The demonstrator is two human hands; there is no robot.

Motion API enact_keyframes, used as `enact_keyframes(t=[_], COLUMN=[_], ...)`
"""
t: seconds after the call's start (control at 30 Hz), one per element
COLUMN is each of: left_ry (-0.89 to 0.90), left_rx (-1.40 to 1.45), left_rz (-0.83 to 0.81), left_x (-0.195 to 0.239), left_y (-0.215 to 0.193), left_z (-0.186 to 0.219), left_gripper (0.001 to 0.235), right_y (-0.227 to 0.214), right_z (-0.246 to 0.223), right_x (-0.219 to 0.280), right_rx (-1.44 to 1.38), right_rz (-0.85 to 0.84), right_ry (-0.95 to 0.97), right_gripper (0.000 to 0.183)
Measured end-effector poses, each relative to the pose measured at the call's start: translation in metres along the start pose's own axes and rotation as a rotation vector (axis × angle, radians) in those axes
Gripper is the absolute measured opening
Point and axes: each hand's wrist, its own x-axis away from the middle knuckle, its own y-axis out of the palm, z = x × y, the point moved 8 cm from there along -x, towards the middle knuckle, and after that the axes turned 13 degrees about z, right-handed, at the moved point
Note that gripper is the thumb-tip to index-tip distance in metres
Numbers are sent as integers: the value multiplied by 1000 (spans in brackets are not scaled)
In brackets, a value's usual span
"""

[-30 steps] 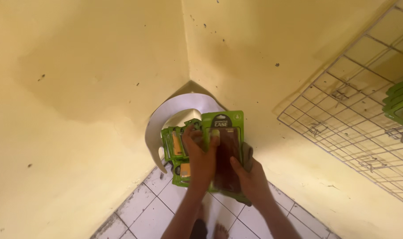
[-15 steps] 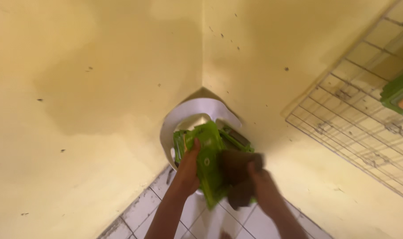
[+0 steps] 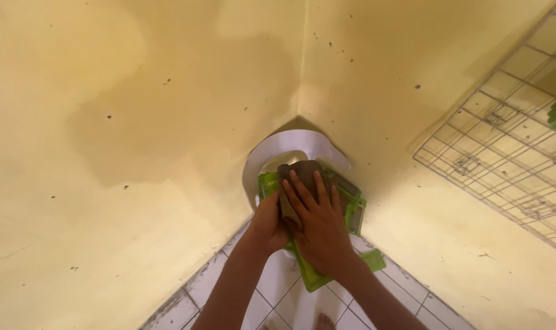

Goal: The person repeatedly picks up packaged phone cases from a white plastic chair, wipes them with a dark cloth, and hangs them on a wall-mounted wire grid display. The person handles multiple cases one at a time, moving between the chair and the display rack.

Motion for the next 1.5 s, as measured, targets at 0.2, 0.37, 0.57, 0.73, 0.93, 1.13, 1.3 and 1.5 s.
enact_keyframes(t=[0.2,0.37,0.57,0.73,0.93,1.13,1.3,1.5], left_ry=[-18,-38,-39,-114,-138,-129,39,14], left_rx=[-106,-151,-128,-142,-87,19,-43,-178], left_rz=[95,146,62,80,177,32,324,559], left_x=[15,15,1,-13,-29,-52,-85,-115], left_y=[8,18,16,4,1,3,-80,-217], left_z=[6,8,23,25,22,39,30,-48], left_gripper=[75,80,80,79,74,81,71,44], right_y=[10,10,-6,-20,-23,6,63,176], right_z=[9,3,-11,-22,-16,5,72,224], right_x=[-18,-27,-22,9,41,72,133,235], right_rx=[-149,-9,16,0,-58,-49,-222,-532], right_rz=[-60,41,-3,-32,-96,-245,-523,-555], right_ry=[122,88,2,-62,-50,-50,203,1118], right_gripper=[61,70,65,61,77,80,73,53])
